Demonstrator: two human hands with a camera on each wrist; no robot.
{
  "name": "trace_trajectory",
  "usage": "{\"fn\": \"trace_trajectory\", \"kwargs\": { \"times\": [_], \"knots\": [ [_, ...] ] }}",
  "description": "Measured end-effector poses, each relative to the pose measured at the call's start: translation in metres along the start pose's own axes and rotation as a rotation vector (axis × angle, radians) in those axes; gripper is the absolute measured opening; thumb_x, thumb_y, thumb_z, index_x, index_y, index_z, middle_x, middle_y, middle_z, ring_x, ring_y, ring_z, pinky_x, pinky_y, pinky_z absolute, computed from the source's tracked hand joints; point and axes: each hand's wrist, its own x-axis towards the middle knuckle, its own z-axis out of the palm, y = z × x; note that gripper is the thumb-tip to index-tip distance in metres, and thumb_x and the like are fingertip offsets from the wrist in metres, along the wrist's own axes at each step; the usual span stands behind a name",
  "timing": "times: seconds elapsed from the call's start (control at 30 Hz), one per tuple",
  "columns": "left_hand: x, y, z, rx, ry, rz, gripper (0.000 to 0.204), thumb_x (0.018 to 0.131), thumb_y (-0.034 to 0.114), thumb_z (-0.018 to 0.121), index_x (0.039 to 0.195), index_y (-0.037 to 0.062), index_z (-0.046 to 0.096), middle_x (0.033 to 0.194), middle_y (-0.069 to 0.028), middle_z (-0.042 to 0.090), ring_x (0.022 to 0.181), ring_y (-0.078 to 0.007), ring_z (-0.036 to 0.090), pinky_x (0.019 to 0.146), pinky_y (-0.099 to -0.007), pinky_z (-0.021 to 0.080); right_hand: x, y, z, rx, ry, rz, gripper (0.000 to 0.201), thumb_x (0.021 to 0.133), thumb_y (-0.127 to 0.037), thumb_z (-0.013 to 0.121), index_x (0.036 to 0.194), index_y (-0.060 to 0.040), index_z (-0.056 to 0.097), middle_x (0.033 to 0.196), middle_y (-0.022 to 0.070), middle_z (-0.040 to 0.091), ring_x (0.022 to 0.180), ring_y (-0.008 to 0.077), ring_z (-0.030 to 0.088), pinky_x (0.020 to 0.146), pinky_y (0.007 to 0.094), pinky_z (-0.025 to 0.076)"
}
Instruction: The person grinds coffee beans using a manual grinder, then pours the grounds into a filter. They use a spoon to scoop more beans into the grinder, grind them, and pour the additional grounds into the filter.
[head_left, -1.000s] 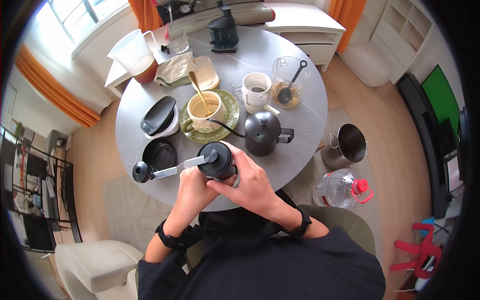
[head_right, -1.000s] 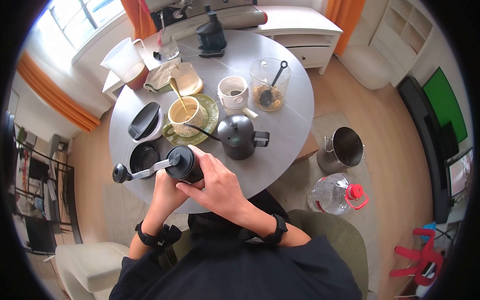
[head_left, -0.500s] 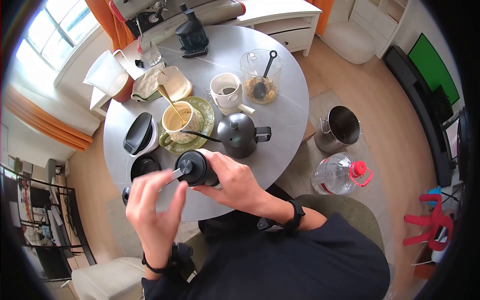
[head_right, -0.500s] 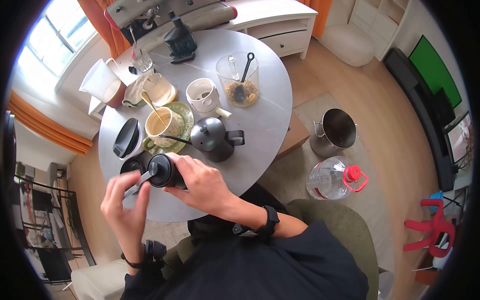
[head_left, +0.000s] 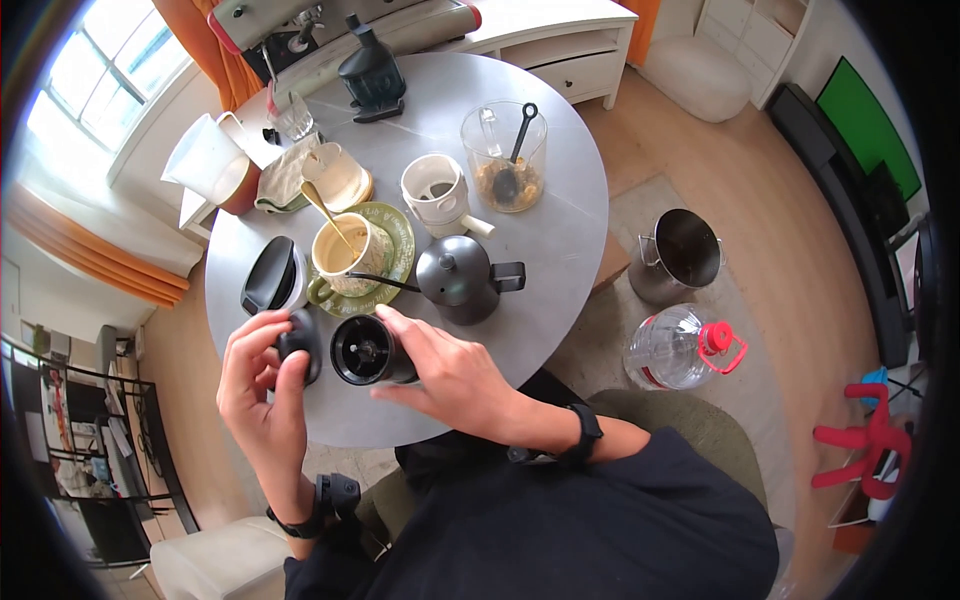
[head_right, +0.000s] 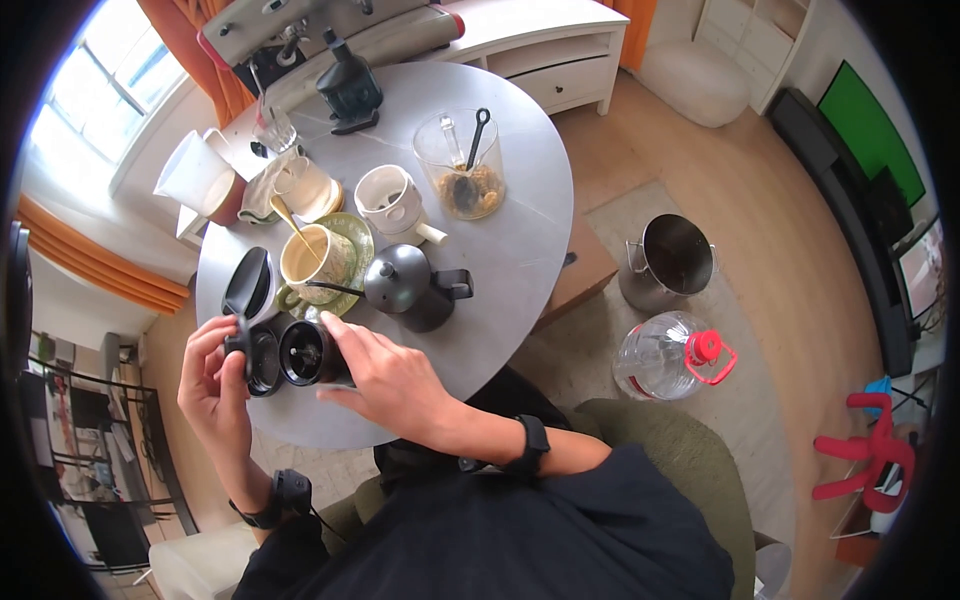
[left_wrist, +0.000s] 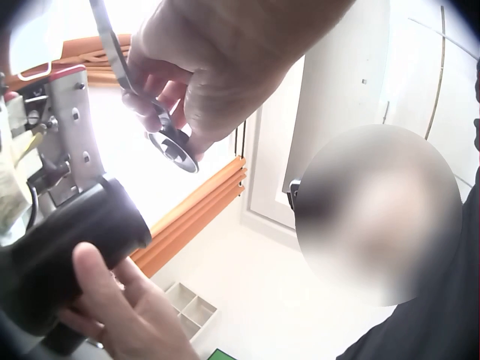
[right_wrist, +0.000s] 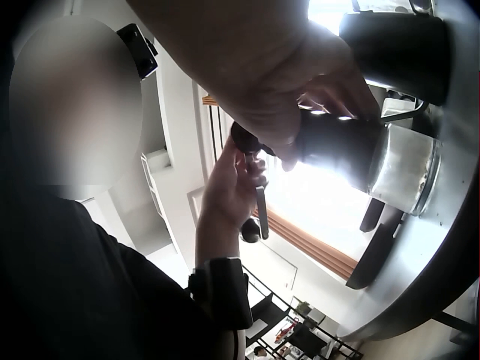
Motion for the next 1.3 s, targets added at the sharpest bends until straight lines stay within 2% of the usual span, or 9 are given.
{"fn": "trace_trajectory", "kwargs": {
  "times": [0.2,0.27,0.33,0.47,0.67,0.77,0.9,1.07,1.3],
  "knots": [
    [-0.059,-0.038,-0.013,-0.207,0.098,-0.332,0.019,0.097,0.016,0.054,0.102,-0.0022,0.056,0.103,-0.0111,0.059,0.051,-0.0049,0.048,0.041,-0.0172,0.035,0.039,0.013,-0.116,-0.237,0.300,-0.124,0.017,0.087,-0.015,0.066,0.093,0.0004,0.063,0.092,0.0133,0.068,0.082,0.0257,0.069,0.067,0.0354,0.054],
    [-0.080,-0.049,-0.008,-0.276,0.093,-0.438,0.021,0.098,0.019,0.052,0.103,-0.0017,0.056,0.089,-0.0071,0.058,0.051,-0.0052,0.049,0.041,-0.0179,0.036,0.087,0.053,-0.149,-0.453,0.425,0.054,0.023,0.088,-0.021,0.066,0.101,-0.0017,0.065,0.083,0.0118,0.068,0.072,0.0254,0.065,0.059,0.0357,0.049],
    [-0.092,-0.056,-0.001,-0.335,0.093,-0.540,0.022,0.099,0.021,0.051,0.103,-0.0008,0.057,0.071,-0.0003,0.052,0.051,-0.0055,0.049,0.042,-0.0186,0.037,0.134,0.107,-0.170,-0.706,0.318,0.168,0.037,0.084,-0.034,0.069,0.102,-0.0020,0.066,0.084,0.0111,0.069,0.078,0.0245,0.066,0.070,0.0370,0.051],
    [-0.104,-0.063,0.011,-0.388,0.043,-0.618,0.021,0.099,0.020,0.052,0.102,-0.0004,0.058,0.073,-0.0015,0.055,0.050,-0.0066,0.052,0.043,-0.0189,0.038,0.175,0.140,-0.183,-0.686,0.022,0.390,0.037,0.075,-0.036,0.075,0.093,-0.0048,0.069,0.092,0.0138,0.069,0.088,0.0298,0.066,0.084,0.0409,0.051],
    [-0.113,-0.080,0.024,-0.453,-0.033,-0.659,0.021,0.099,0.019,0.052,0.103,0.0000,0.058,0.080,-0.0030,0.058,0.052,-0.0071,0.052,0.043,-0.0199,0.040,0.178,0.140,-0.189,-0.604,-0.070,0.257,0.028,0.074,-0.029,0.075,0.087,-0.0045,0.071,0.085,0.0132,0.069,0.085,0.0260,0.066,0.080,0.0370,0.052],
    [-0.118,-0.090,0.030,-0.501,-0.046,-0.667,0.018,0.098,0.016,0.053,0.104,-0.0004,0.057,0.092,-0.0054,0.060,0.054,-0.0074,0.052,0.045,-0.0209,0.042,0.171,0.115,-0.185,-0.522,-0.179,0.179,0.025,0.078,-0.021,0.073,0.088,0.0021,0.071,0.072,0.0121,0.068,0.066,0.0164,0.065,0.064,0.0305,0.052],
    [-0.124,-0.095,0.034,-0.541,-0.011,-0.663,0.018,0.098,0.017,0.052,0.103,-0.0006,0.056,0.094,-0.0061,0.061,0.053,-0.0076,0.052,0.044,-0.0210,0.043,0.173,0.095,-0.187,-0.425,-0.184,0.260,0.021,0.079,-0.016,0.071,0.086,0.0030,0.072,0.066,0.0080,0.066,0.060,0.0097,0.060,0.056,0.0255,0.050],
    [-0.127,-0.100,0.032,-0.584,-0.016,-0.641,0.019,0.099,0.017,0.052,0.103,-0.0014,0.055,0.095,-0.0070,0.060,0.052,-0.0075,0.052,0.044,-0.0204,0.042,0.174,0.115,-0.187,-0.588,-0.022,0.093,0.023,0.078,-0.024,0.071,0.085,-0.0023,0.073,0.076,0.0174,0.067,0.071,0.0300,0.065,0.071,0.0357,0.051],
    [-0.128,-0.104,0.031,-0.578,-0.005,-0.613,0.019,0.098,0.017,0.052,0.103,-0.0019,0.055,0.094,-0.0077,0.061,0.051,-0.0071,0.051,0.043,-0.0197,0.041,0.168,0.103,-0.182,-0.652,-0.006,0.148,0.026,0.080,-0.028,0.069,0.079,-0.0022,0.071,0.073,0.0168,0.066,0.072,0.0316,0.065,0.070,0.0378,0.051]
  ]
}}
